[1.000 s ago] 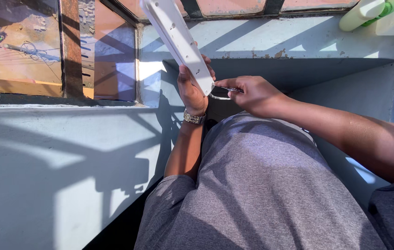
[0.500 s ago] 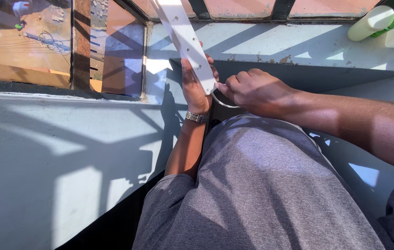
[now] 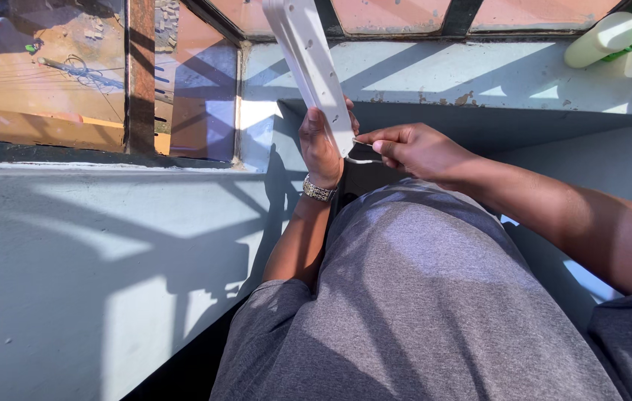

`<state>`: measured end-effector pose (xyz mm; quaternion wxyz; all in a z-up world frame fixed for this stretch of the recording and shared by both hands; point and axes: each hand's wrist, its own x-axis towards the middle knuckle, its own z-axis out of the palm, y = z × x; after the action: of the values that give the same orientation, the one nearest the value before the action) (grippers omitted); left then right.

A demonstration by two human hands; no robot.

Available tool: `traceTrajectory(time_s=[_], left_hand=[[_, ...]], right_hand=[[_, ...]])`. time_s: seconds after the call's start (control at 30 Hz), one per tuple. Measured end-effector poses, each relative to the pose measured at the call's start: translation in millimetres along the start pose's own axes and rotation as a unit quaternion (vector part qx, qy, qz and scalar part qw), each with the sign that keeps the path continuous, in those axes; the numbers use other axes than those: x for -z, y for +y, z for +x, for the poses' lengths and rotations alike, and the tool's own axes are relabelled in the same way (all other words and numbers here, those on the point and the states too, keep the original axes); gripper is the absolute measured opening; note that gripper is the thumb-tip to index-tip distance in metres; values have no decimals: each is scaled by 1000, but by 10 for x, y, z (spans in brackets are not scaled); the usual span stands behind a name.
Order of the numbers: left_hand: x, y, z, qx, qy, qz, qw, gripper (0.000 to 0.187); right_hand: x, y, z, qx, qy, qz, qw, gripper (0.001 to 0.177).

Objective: The person uses a screwdriver to unscrew and open a white power strip, then adjusts the internal wiring.

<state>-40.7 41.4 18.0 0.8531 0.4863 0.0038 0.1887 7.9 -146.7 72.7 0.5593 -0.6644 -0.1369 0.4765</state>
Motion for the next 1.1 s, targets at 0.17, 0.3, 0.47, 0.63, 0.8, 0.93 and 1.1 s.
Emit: traceTrajectory(time_s=[0.17,0.3,0.47,0.63,0.8,0.93,1.1], left_hand=[[-105,8,24,56,22,-17,998,68],[-142,4,37,109,30,-39,993,69],[-139,30,45,167,37,-47,984,68],[-108,68,42,171,68,-36,982,63],[-4,9,-75,26,35,27,999,64],[31,-32,-44,-65,-7,36,997,59],[6,71,-12,-20,9,10,1000,63]], right_hand=[[-40,-469,-271,115,65,-543,829,47],[-23,-667,-339,165,-12,-732,661,50],[60,-521,-257,262,-29,-821,507,46],[41,-329,-137,269,56,-719,638,49],[60,-180,-23,-109,-39,49,992,45],[23,-125,-28,-131,-45,217,966,42],[-80,-230,-66,18,30,-146,989,39]])
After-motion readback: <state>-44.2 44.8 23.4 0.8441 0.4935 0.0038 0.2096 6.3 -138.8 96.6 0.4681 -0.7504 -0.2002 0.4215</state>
